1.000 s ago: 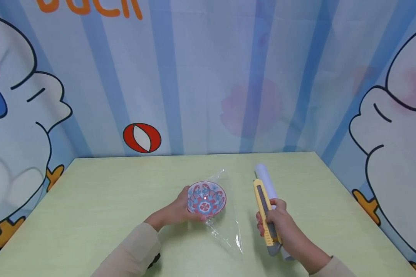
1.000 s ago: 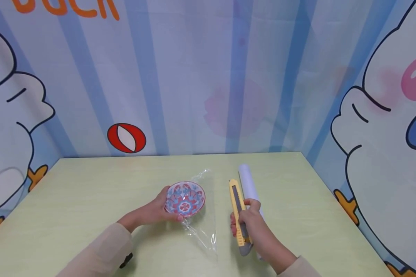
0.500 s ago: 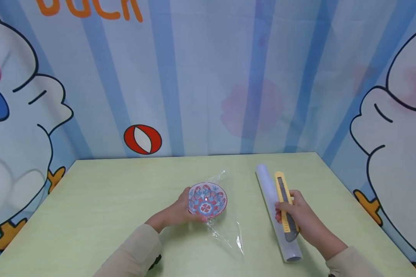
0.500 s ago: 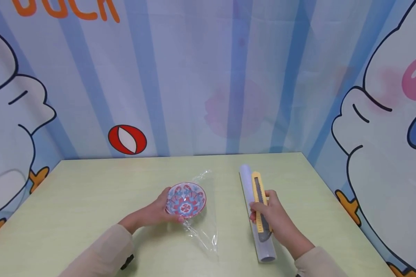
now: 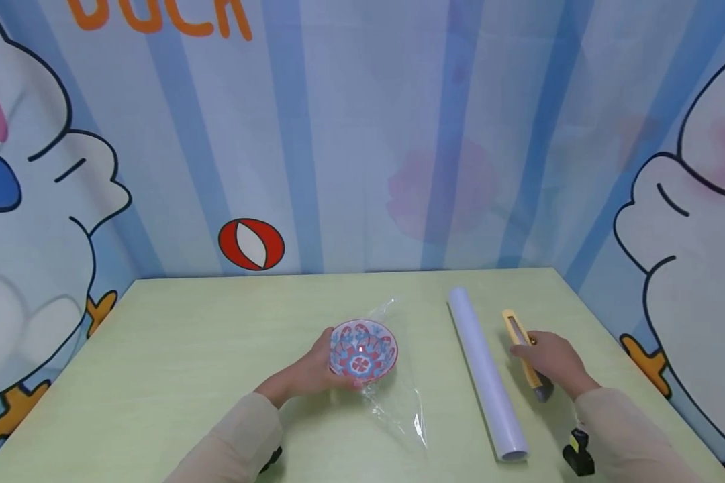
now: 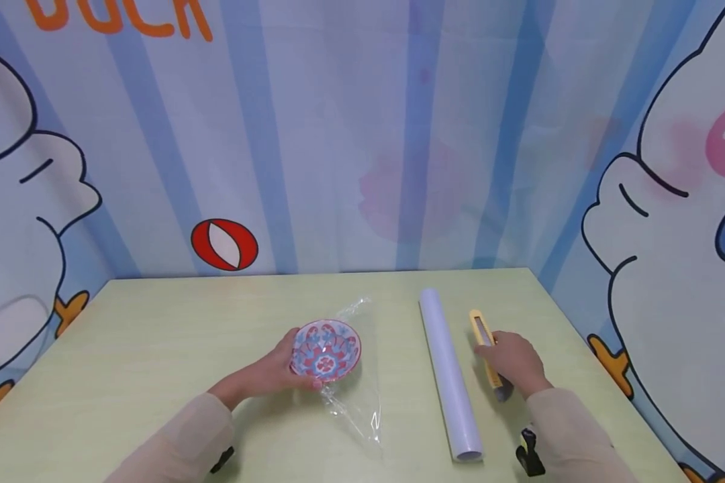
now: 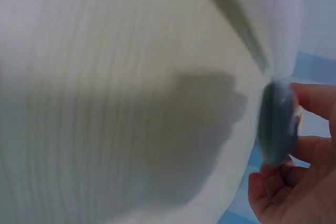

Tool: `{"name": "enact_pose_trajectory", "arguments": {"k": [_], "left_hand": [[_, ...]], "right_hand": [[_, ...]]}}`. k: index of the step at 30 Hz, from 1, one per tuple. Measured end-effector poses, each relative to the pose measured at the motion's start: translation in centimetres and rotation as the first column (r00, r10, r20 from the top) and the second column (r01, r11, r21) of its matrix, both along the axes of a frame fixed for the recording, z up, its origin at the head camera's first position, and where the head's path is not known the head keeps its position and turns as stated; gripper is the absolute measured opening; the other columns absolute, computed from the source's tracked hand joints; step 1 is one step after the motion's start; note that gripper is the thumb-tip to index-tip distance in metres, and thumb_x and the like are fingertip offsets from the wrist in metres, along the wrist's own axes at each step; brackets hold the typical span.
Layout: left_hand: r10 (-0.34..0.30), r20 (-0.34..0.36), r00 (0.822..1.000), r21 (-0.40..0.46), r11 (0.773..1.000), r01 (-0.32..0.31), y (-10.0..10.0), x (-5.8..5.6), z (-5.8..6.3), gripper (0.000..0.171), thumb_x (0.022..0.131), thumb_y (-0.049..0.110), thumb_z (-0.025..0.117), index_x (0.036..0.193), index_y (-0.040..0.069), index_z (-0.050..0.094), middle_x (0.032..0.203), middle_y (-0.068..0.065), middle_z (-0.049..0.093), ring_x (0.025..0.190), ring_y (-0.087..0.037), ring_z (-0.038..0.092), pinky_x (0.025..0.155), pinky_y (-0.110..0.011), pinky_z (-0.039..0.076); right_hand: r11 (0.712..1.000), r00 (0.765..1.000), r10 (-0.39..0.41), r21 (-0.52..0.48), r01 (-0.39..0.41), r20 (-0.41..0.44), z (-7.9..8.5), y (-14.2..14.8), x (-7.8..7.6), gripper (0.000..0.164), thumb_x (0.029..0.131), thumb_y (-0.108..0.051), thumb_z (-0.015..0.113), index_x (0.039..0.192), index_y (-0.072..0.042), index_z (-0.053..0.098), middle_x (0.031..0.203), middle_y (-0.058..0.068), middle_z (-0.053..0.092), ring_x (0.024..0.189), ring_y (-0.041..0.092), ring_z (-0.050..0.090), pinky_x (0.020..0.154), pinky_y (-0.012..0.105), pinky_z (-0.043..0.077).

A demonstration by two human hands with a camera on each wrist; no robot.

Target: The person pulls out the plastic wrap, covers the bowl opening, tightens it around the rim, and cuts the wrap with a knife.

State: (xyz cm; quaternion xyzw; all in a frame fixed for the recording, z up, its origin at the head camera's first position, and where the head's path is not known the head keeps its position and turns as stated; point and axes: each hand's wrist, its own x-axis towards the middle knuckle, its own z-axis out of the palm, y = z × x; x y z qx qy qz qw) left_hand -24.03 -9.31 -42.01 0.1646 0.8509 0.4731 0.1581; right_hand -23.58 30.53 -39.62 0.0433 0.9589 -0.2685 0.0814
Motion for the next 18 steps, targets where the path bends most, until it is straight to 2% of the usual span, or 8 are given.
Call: {"name": "enact_pose_trajectory", "arguments": {"k": [2, 4, 8, 11, 18], "left_hand": [[-0.001, 0.000, 1.000, 0.000, 1.000, 0.001, -0.1, 0.1, -0.1, 0.097, 0.068, 0.035, 0.080, 0.139, 0.011, 0.018, 0.131, -0.007, 0.036, 0.122, -0.021, 0.036, 0.106, -0.048, 0.033], [-0.007, -0.003, 1.000, 0.009, 1.000, 0.007, -0.1, 0.1, -0.2, 0.096, 0.069, 0.034, 0.080, 0.139, 0.011, 0.018, 0.131, -0.008, 0.036, 0.122, -0.021, 0.036, 0.106, -0.048, 0.033], [-0.008, -0.007, 1.000, 0.009, 1.000, 0.008, -0.1, 0.1, -0.1, 0.095, 0.069, 0.034, 0.080, 0.138, 0.011, 0.019, 0.131, -0.007, 0.036, 0.121, -0.021, 0.037, 0.106, -0.047, 0.033], [-0.007, -0.008, 1.000, 0.013, 1.000, 0.007, 0.0, 0.3, 0.0, 0.094, 0.069, 0.033, 0.080, 0.138, 0.011, 0.019, 0.130, -0.007, 0.036, 0.121, -0.021, 0.037, 0.106, -0.047, 0.033], [0.002, 0.003, 1.000, -0.001, 1.000, -0.002, -0.1, 0.3, 0.1, 0.095, 0.070, 0.034, 0.079, 0.139, 0.010, 0.018, 0.131, -0.007, 0.036, 0.122, -0.021, 0.036, 0.106, -0.048, 0.033]], "right_hand": [[0.998, 1.000, 0.005, 0.070, -0.007, 0.026, -0.4, 0.2, -0.5, 0.066, 0.088, -0.033, 0.054, 0.128, 0.016, 0.037, 0.109, 0.032, 0.055, 0.081, 0.032, 0.059, 0.066, 0.040, 0.048], [0.995, 0.999, 0.001, 0.097, -0.005, 0.046, -0.8, 0.3, -0.7, 0.064, 0.087, -0.031, 0.056, 0.123, 0.017, 0.036, 0.102, 0.033, 0.054, 0.078, 0.032, 0.058, 0.064, 0.039, 0.047], [0.995, 0.999, 0.019, 0.101, -0.022, 0.038, -1.4, 0.4, -0.7, 0.045, 0.086, -0.027, 0.058, 0.104, 0.011, 0.040, 0.082, 0.021, 0.053, 0.063, 0.023, 0.051, 0.053, 0.033, 0.042], [0.991, 0.999, 0.032, 0.128, -0.034, 0.017, -1.6, 0.3, -0.7, 0.039, 0.085, -0.025, 0.059, 0.102, 0.008, 0.045, 0.085, 0.019, 0.050, 0.065, 0.022, 0.048, 0.052, 0.031, 0.040], [0.986, 0.999, 0.041, 0.162, -0.042, 0.009, -1.9, 0.2, -0.6, 0.043, 0.086, -0.026, 0.059, 0.107, 0.008, 0.047, 0.092, 0.022, 0.049, 0.068, 0.024, 0.048, 0.054, 0.031, 0.040]]}}
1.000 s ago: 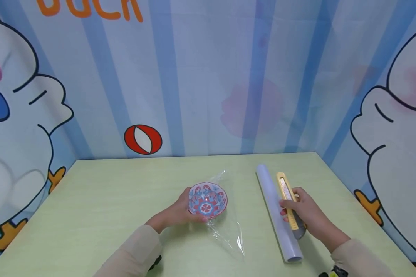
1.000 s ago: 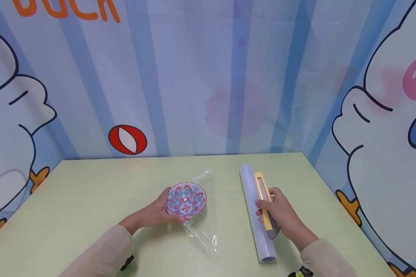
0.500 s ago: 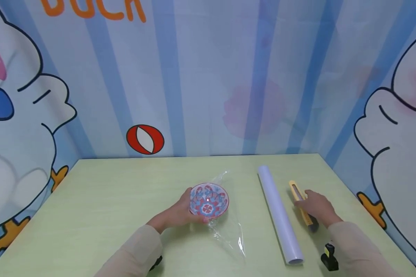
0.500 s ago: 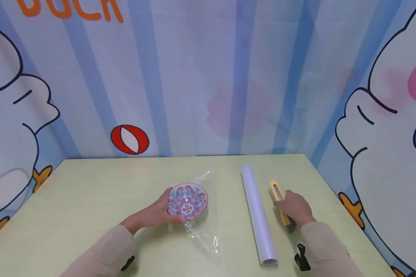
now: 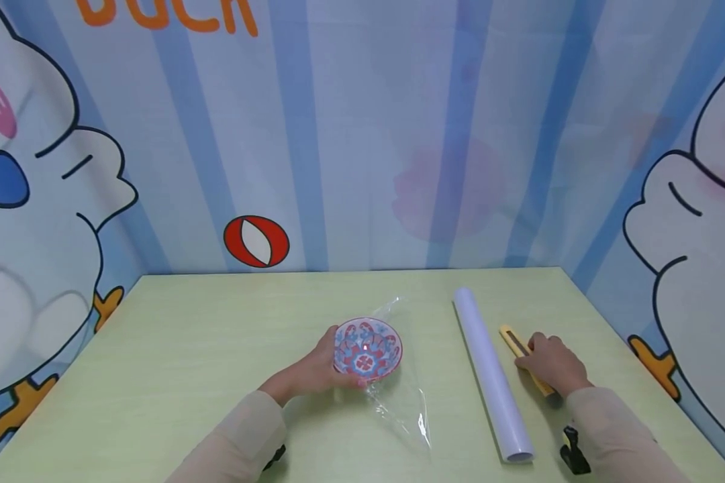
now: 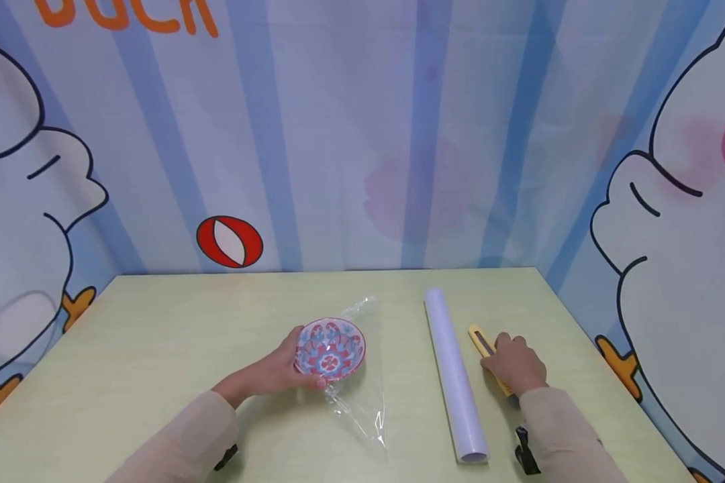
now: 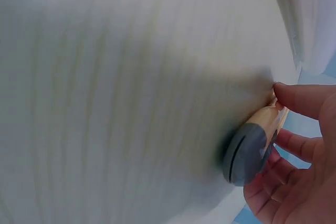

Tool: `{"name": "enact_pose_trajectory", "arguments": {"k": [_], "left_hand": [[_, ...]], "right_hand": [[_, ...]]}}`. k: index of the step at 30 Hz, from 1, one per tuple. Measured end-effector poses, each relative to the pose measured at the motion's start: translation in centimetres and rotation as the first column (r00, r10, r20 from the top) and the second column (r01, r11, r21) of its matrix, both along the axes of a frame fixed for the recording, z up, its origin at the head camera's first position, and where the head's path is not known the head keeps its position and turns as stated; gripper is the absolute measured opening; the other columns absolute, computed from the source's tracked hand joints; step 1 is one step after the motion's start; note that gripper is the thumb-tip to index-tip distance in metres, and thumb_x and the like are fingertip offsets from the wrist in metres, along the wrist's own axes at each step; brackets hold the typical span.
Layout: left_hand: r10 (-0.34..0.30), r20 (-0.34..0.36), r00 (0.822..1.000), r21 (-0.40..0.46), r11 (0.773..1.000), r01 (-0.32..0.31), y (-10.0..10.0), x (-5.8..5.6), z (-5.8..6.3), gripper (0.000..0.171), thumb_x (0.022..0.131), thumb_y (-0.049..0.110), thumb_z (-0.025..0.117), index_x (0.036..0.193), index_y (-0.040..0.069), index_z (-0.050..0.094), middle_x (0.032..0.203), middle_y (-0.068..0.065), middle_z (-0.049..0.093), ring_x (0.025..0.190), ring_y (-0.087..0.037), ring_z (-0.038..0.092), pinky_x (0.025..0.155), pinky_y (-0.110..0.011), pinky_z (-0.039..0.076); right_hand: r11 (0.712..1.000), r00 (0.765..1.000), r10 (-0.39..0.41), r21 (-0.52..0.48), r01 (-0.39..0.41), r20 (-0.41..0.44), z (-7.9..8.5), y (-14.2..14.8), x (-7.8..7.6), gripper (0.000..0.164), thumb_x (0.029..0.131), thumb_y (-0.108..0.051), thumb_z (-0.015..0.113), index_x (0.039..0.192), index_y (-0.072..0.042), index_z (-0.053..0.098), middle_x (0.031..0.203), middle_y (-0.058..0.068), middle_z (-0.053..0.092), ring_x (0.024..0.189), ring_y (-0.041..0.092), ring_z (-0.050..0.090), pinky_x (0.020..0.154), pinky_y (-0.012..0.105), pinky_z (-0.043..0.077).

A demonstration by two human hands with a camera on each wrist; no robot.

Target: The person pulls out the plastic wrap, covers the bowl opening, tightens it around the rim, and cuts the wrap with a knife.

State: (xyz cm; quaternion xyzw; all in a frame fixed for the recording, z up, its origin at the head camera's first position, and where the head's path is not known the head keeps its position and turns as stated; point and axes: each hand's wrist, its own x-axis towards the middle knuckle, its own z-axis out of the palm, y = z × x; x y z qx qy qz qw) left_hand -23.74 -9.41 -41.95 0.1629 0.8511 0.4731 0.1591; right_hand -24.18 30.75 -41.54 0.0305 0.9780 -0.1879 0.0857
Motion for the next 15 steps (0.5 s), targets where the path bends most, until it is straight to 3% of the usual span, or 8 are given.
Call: {"name": "enact_pose_trajectory", "arguments": {"k": [2, 5, 9, 12, 15], "left_hand": [[-0.001, 0.004, 1.000, -0.005, 1.000, 0.001, -0.1, -0.1, 0.0, 0.095, 0.070, 0.035, 0.079, 0.138, 0.011, 0.018, 0.131, -0.007, 0.035, 0.122, -0.021, 0.036, 0.106, -0.048, 0.033], [-0.003, 0.007, 1.000, 0.003, 1.000, 0.003, -0.1, -0.1, 0.0, 0.096, 0.069, 0.035, 0.079, 0.138, 0.012, 0.018, 0.131, -0.007, 0.035, 0.122, -0.020, 0.035, 0.106, -0.048, 0.033], [-0.003, 0.004, 1.000, 0.005, 1.000, 0.003, -0.3, -0.2, -0.1, 0.095, 0.069, 0.035, 0.080, 0.138, 0.012, 0.018, 0.131, -0.007, 0.035, 0.121, -0.020, 0.036, 0.106, -0.047, 0.034], [-0.006, 0.002, 1.000, 0.012, 1.000, 0.006, -0.3, -0.2, -0.2, 0.096, 0.069, 0.035, 0.080, 0.138, 0.010, 0.018, 0.131, -0.008, 0.035, 0.121, -0.021, 0.036, 0.105, -0.047, 0.034], [-0.008, 0.006, 1.000, 0.013, 1.000, 0.008, -0.3, -0.2, -0.3, 0.100, 0.068, 0.036, 0.080, 0.140, 0.009, 0.016, 0.133, -0.008, 0.034, 0.123, -0.022, 0.035, 0.106, -0.048, 0.034]], "right_hand": [[1.000, 1.000, -0.003, 0.010, 0.003, -0.007, 0.0, -0.1, 0.0, 0.048, 0.085, -0.029, 0.060, 0.111, 0.010, 0.047, 0.095, 0.026, 0.049, 0.071, 0.026, 0.049, 0.055, 0.033, 0.042], [1.000, 0.999, -0.012, 0.014, 0.013, -0.030, 0.4, -0.2, -0.1, 0.060, 0.087, -0.036, 0.057, 0.126, 0.007, 0.041, 0.112, 0.035, 0.044, 0.088, 0.043, 0.050, 0.062, 0.043, 0.044], [0.999, 0.991, 0.003, -0.047, -0.010, -0.137, 1.7, -1.4, -0.8, 0.064, 0.091, -0.040, 0.050, 0.140, -0.002, 0.031, 0.132, 0.038, 0.029, 0.112, 0.060, 0.030, 0.075, 0.061, 0.039], [0.990, 0.970, 0.062, -0.108, -0.090, -0.237, 3.2, -3.4, -1.9, 0.055, 0.093, -0.034, 0.049, 0.138, -0.004, 0.036, 0.135, 0.034, 0.031, 0.118, 0.057, 0.028, 0.086, 0.064, 0.033], [0.973, 0.948, 0.147, -0.129, -0.190, -0.283, 4.5, -5.6, -3.0, 0.046, 0.093, -0.025, 0.049, 0.133, -0.003, 0.044, 0.134, 0.028, 0.040, 0.119, 0.049, 0.037, 0.093, 0.060, 0.035]]}}
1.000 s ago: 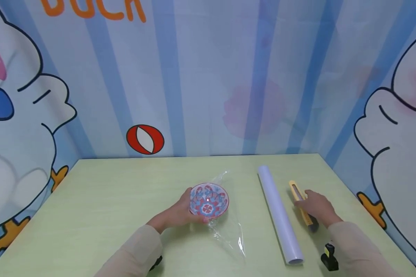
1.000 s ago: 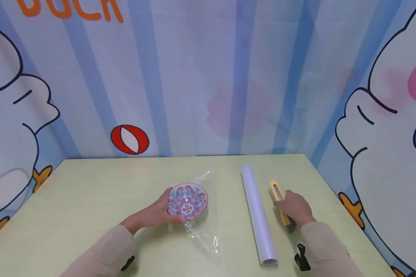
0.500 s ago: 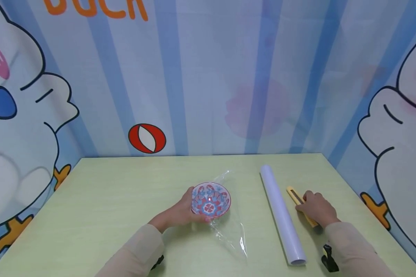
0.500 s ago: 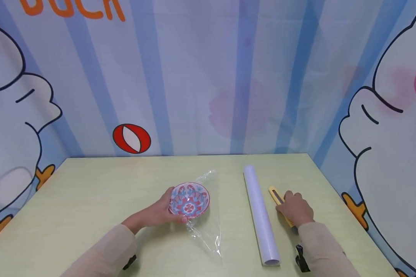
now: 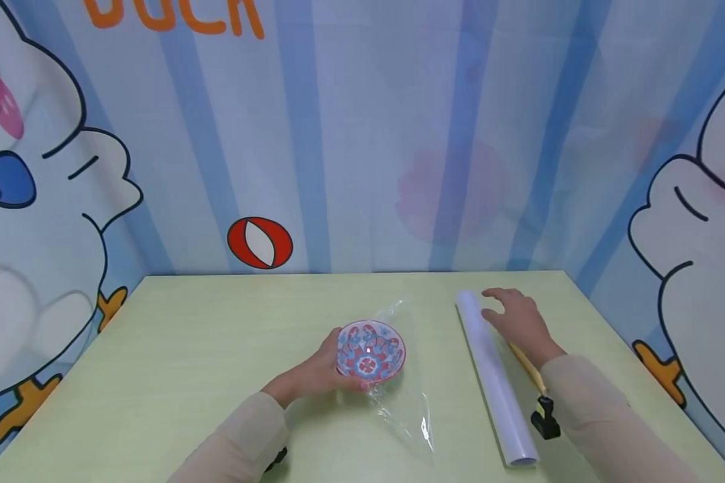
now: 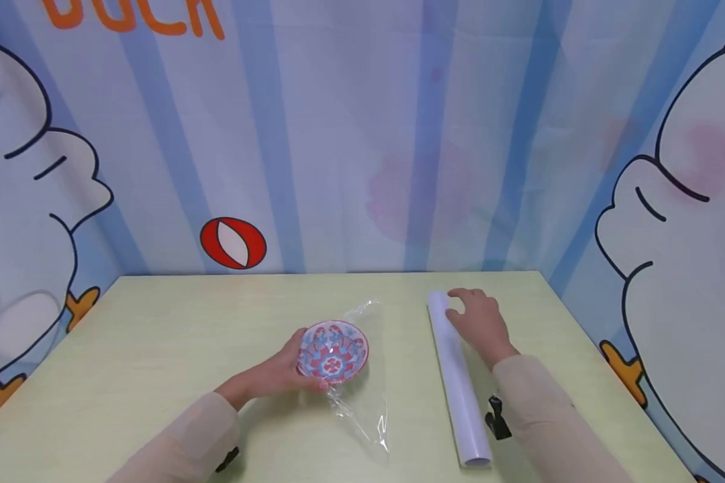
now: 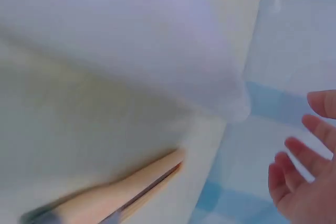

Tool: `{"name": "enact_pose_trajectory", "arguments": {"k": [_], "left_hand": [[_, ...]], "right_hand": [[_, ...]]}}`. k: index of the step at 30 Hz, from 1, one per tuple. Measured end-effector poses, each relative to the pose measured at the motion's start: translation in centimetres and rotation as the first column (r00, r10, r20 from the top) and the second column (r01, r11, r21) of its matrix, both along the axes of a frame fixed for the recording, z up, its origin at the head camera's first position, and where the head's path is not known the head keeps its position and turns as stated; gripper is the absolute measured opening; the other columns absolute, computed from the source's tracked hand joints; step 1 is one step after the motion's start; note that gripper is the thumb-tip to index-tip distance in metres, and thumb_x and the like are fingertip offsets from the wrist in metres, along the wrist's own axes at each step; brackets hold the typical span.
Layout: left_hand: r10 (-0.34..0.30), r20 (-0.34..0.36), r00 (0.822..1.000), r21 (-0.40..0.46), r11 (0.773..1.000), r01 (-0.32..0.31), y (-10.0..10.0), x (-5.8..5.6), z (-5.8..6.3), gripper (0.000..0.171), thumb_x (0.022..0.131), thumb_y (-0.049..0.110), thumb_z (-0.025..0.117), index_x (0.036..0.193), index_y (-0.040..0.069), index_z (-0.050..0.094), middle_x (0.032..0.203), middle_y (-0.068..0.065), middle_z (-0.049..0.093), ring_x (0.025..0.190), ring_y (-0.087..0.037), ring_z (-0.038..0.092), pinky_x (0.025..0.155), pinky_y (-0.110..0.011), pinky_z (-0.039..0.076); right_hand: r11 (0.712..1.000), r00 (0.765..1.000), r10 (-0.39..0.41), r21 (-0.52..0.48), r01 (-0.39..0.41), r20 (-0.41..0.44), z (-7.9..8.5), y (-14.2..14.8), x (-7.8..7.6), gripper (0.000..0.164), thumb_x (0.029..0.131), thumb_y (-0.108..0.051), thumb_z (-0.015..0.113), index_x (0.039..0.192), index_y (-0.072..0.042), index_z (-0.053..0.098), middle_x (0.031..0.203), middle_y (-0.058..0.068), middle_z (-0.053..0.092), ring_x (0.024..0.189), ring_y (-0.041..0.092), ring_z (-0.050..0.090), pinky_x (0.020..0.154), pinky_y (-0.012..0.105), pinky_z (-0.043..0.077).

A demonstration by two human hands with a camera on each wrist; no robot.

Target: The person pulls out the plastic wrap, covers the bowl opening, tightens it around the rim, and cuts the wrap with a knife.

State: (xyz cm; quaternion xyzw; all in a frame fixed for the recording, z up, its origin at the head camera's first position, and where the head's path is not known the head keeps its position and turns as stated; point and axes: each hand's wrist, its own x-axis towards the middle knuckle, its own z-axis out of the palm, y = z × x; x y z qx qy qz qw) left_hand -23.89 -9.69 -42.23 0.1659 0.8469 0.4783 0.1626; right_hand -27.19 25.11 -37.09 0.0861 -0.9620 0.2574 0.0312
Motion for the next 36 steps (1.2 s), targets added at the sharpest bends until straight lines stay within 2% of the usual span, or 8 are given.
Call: {"name": "enact_pose_trajectory", "arguments": {"k": [3, 8, 12, 17, 21, 25, 31, 36], "left_hand": [[-0.003, -0.012, 1.000, 0.003, 1.000, 0.003, 0.0, -0.1, -0.1, 0.099, 0.069, 0.036, 0.079, 0.139, 0.009, 0.016, 0.132, -0.008, 0.034, 0.122, -0.022, 0.035, 0.106, -0.048, 0.032], [-0.018, -0.019, 1.000, 0.025, 1.000, 0.018, -0.1, -0.1, -0.3, 0.094, 0.069, 0.034, 0.080, 0.137, 0.009, 0.020, 0.128, -0.007, 0.037, 0.119, -0.021, 0.037, 0.107, -0.046, 0.032], [-0.027, -0.016, 1.000, 0.020, 0.999, 0.027, -0.3, 0.2, -0.3, 0.095, 0.069, 0.035, 0.080, 0.137, 0.008, 0.019, 0.128, -0.009, 0.037, 0.118, -0.022, 0.037, 0.107, -0.048, 0.031], [-0.016, -0.008, 1.000, -0.005, 1.000, 0.016, -0.4, 0.1, -0.1, 0.097, 0.069, 0.038, 0.079, 0.138, 0.009, 0.017, 0.130, -0.009, 0.035, 0.121, -0.022, 0.036, 0.107, -0.048, 0.030], [-0.022, -0.018, 1.000, -0.007, 1.000, 0.022, -0.4, -0.2, 0.0, 0.094, 0.071, 0.036, 0.078, 0.138, 0.009, 0.018, 0.129, -0.009, 0.036, 0.119, -0.021, 0.037, 0.106, -0.047, 0.031], [-0.024, -0.013, 1.000, -0.009, 1.000, 0.024, -0.2, -0.2, -0.1, 0.093, 0.072, 0.035, 0.078, 0.138, 0.010, 0.017, 0.129, -0.008, 0.035, 0.119, -0.020, 0.037, 0.107, -0.047, 0.031], [-0.028, -0.022, 0.999, 0.010, 1.000, 0.028, -0.1, -0.1, -0.3, 0.093, 0.071, 0.034, 0.078, 0.137, 0.010, 0.018, 0.129, -0.008, 0.035, 0.119, -0.020, 0.037, 0.107, -0.047, 0.031], [-0.023, -0.043, 0.999, 0.020, 1.000, 0.024, -0.3, 0.0, -0.2, 0.093, 0.070, 0.036, 0.079, 0.136, 0.009, 0.019, 0.127, -0.008, 0.036, 0.118, -0.020, 0.038, 0.106, -0.045, 0.032]], "right_hand": [[0.998, 0.998, 0.058, 0.003, -0.059, 0.011, 0.6, -2.4, -1.3, 0.043, 0.093, -0.021, 0.049, 0.131, -0.001, 0.047, 0.130, 0.024, 0.048, 0.116, 0.042, 0.047, 0.093, 0.055, 0.039], [0.994, 0.991, 0.034, -0.106, -0.020, 0.129, -0.5, -6.2, -3.2, 0.050, 0.091, -0.020, 0.049, 0.137, -0.003, 0.037, 0.135, 0.023, 0.044, 0.109, 0.037, 0.055, 0.089, 0.047, 0.044], [0.982, 0.981, 0.059, -0.186, -0.024, 0.185, -2.0, -8.8, -4.4, 0.053, 0.091, -0.016, 0.048, 0.141, -0.006, 0.033, 0.143, 0.021, 0.035, 0.079, 0.028, 0.063, 0.070, 0.034, 0.049], [0.980, 0.973, 0.127, -0.175, -0.093, 0.195, -2.6, -11.3, -5.6, 0.052, 0.091, -0.011, 0.046, 0.142, -0.011, 0.033, 0.142, 0.018, 0.038, 0.059, 0.020, 0.057, 0.052, 0.026, 0.042], [0.975, 0.963, 0.163, -0.183, -0.125, 0.213, -2.8, -12.5, -5.9, 0.047, 0.089, -0.007, 0.047, 0.135, -0.015, 0.044, 0.118, 0.017, 0.057, 0.063, 0.016, 0.057, 0.052, 0.025, 0.042], [0.984, 0.978, 0.121, -0.149, -0.096, 0.170, -3.3, -12.5, -5.8, 0.031, 0.087, -0.002, 0.050, 0.116, -0.013, 0.057, 0.089, 0.009, 0.062, 0.068, 0.016, 0.058, 0.058, 0.026, 0.044], [0.988, 0.994, 0.067, -0.143, -0.054, 0.085, -4.3, -12.4, -5.6, 0.017, 0.087, -0.002, 0.049, 0.084, -0.010, 0.064, 0.079, 0.004, 0.063, 0.069, 0.015, 0.054, 0.062, 0.027, 0.042], [0.992, 0.996, 0.082, -0.098, -0.077, 0.043, -5.3, -12.7, -4.7, 0.019, 0.081, -0.002, 0.051, 0.078, -0.010, 0.068, 0.077, 0.002, 0.065, 0.073, 0.017, 0.053, 0.068, 0.030, 0.044]]}}
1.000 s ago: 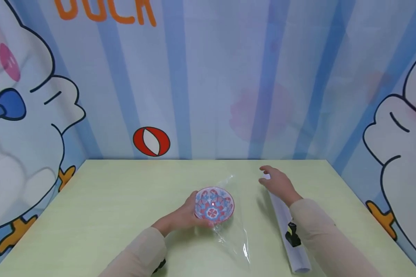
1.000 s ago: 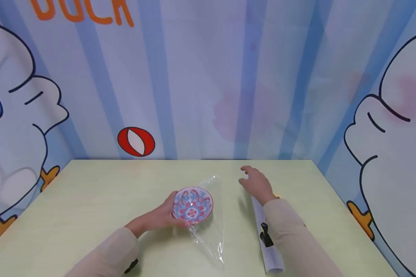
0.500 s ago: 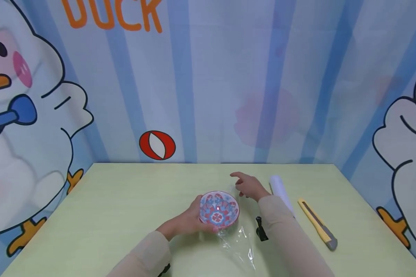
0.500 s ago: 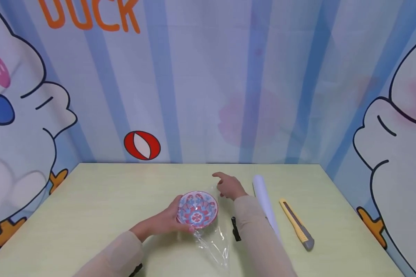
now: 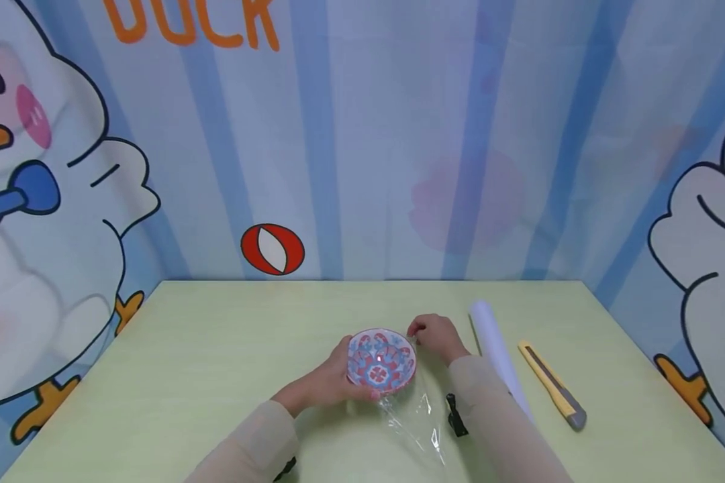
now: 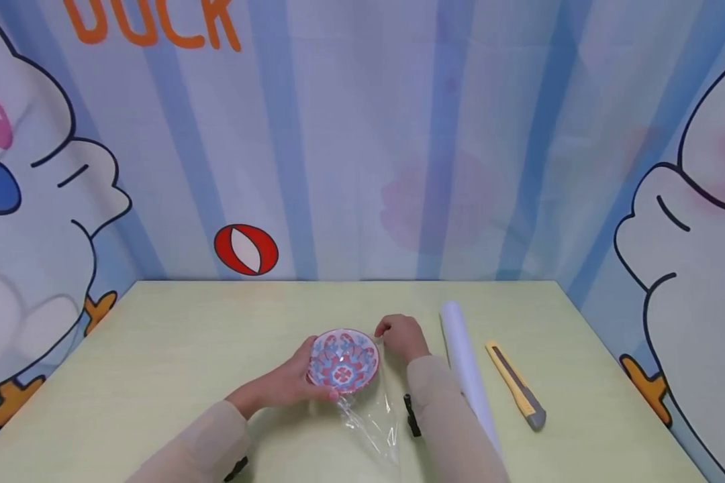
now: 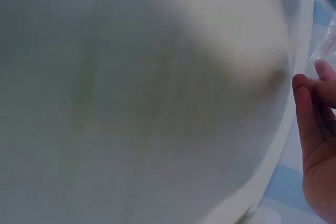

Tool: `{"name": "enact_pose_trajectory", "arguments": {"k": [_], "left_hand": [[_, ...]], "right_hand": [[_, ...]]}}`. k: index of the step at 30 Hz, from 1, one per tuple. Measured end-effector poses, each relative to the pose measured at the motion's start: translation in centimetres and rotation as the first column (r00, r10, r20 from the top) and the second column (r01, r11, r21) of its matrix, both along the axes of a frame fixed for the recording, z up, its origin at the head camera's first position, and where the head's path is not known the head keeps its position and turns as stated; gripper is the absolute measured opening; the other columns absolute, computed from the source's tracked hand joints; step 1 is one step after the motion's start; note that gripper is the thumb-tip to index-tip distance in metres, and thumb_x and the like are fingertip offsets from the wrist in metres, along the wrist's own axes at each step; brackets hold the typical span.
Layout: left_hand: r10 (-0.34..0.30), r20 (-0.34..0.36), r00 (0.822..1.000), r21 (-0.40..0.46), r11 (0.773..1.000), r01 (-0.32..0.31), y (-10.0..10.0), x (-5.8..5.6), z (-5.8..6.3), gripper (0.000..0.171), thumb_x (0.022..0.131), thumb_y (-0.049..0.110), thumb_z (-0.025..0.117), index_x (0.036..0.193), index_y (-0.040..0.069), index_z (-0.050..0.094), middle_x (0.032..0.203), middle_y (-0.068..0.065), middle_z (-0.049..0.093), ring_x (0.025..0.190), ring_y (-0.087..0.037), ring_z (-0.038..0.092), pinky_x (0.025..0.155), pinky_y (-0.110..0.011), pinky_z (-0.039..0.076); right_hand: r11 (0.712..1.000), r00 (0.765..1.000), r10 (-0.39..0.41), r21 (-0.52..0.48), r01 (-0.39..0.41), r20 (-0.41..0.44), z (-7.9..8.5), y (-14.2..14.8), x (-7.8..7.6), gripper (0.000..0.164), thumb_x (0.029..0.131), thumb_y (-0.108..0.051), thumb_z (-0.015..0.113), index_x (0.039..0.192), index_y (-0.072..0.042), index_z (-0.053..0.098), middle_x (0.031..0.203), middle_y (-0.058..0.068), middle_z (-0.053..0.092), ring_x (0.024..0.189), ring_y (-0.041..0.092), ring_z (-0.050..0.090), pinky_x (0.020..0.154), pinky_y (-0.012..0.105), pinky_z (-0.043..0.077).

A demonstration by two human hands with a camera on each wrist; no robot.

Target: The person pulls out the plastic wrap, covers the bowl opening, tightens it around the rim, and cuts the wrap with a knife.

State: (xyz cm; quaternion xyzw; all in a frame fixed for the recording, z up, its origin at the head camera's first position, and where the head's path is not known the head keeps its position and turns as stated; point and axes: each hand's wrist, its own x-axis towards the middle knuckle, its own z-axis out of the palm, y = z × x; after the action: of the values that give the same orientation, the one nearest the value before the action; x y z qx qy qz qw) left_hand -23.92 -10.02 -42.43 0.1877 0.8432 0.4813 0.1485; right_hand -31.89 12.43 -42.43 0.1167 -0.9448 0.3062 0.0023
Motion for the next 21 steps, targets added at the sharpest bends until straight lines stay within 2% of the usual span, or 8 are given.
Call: {"name": "enact_pose_trajectory", "arguments": {"k": [4, 7, 11, 15, 19, 21], "left_hand": [[0.009, 0.003, 1.000, -0.006, 1.000, -0.009, 0.0, 0.1, 0.2, 0.094, 0.069, 0.036, 0.079, 0.136, 0.010, 0.020, 0.128, -0.008, 0.037, 0.118, -0.020, 0.039, 0.106, -0.044, 0.032], [0.010, -0.002, 1.000, -0.014, 1.000, -0.010, -0.1, 0.1, 0.3, 0.094, 0.070, 0.035, 0.079, 0.137, 0.010, 0.019, 0.129, -0.008, 0.036, 0.119, -0.020, 0.038, 0.106, -0.045, 0.032], [0.013, -0.011, 1.000, -0.026, 1.000, -0.013, 0.0, 0.1, 0.3, 0.094, 0.070, 0.035, 0.079, 0.138, 0.009, 0.019, 0.130, -0.009, 0.036, 0.121, -0.021, 0.038, 0.107, -0.046, 0.032], [0.022, 0.001, 1.000, -0.030, 0.999, -0.022, 0.1, 0.1, 0.4, 0.095, 0.070, 0.037, 0.079, 0.138, 0.010, 0.018, 0.131, -0.008, 0.036, 0.122, -0.022, 0.038, 0.106, -0.048, 0.033], [0.033, 0.031, 0.999, -0.035, 0.999, -0.032, 0.4, 0.2, 0.5, 0.096, 0.070, 0.037, 0.079, 0.139, 0.012, 0.017, 0.133, -0.007, 0.036, 0.124, -0.022, 0.036, 0.106, -0.050, 0.033], [0.032, 0.042, 0.999, -0.037, 0.999, -0.031, 0.5, 0.3, 0.5, 0.097, 0.069, 0.037, 0.079, 0.140, 0.013, 0.017, 0.133, -0.006, 0.035, 0.125, -0.022, 0.035, 0.106, -0.050, 0.033]], "right_hand": [[0.997, 0.999, 0.047, 0.060, -0.046, -0.017, -0.5, 0.0, 1.0, 0.016, 0.078, -0.007, 0.054, 0.082, -0.009, 0.070, 0.081, 0.003, 0.068, 0.075, 0.017, 0.056, 0.072, 0.032, 0.046], [0.997, 0.998, 0.068, 0.044, -0.068, 0.009, -0.4, 0.2, 1.8, 0.014, 0.076, -0.011, 0.058, 0.083, -0.009, 0.070, 0.080, 0.002, 0.068, 0.074, 0.016, 0.056, 0.072, 0.031, 0.046], [0.996, 0.993, 0.074, -0.049, -0.069, 0.094, -0.5, 0.3, 3.0, 0.016, 0.076, -0.005, 0.056, 0.087, -0.005, 0.067, 0.081, 0.003, 0.064, 0.077, 0.015, 0.054, 0.074, 0.031, 0.046], [0.988, 0.985, 0.091, -0.138, -0.071, 0.145, -0.8, 0.3, 3.8, 0.022, 0.078, -0.001, 0.051, 0.096, 0.002, 0.063, 0.085, 0.007, 0.060, 0.081, 0.018, 0.053, 0.079, 0.034, 0.045], [0.960, 0.972, 0.141, -0.266, -0.087, 0.189, -1.2, 0.8, 4.4, 0.027, 0.075, 0.000, 0.053, 0.099, 0.005, 0.065, 0.084, 0.010, 0.064, 0.078, 0.015, 0.054, 0.076, 0.029, 0.046], [0.936, 0.958, 0.164, -0.345, -0.075, 0.236, -1.3, 1.2, 4.7, 0.028, 0.076, 0.001, 0.053, 0.101, 0.005, 0.066, 0.083, 0.009, 0.065, 0.075, 0.012, 0.054, 0.073, 0.025, 0.045]]}}
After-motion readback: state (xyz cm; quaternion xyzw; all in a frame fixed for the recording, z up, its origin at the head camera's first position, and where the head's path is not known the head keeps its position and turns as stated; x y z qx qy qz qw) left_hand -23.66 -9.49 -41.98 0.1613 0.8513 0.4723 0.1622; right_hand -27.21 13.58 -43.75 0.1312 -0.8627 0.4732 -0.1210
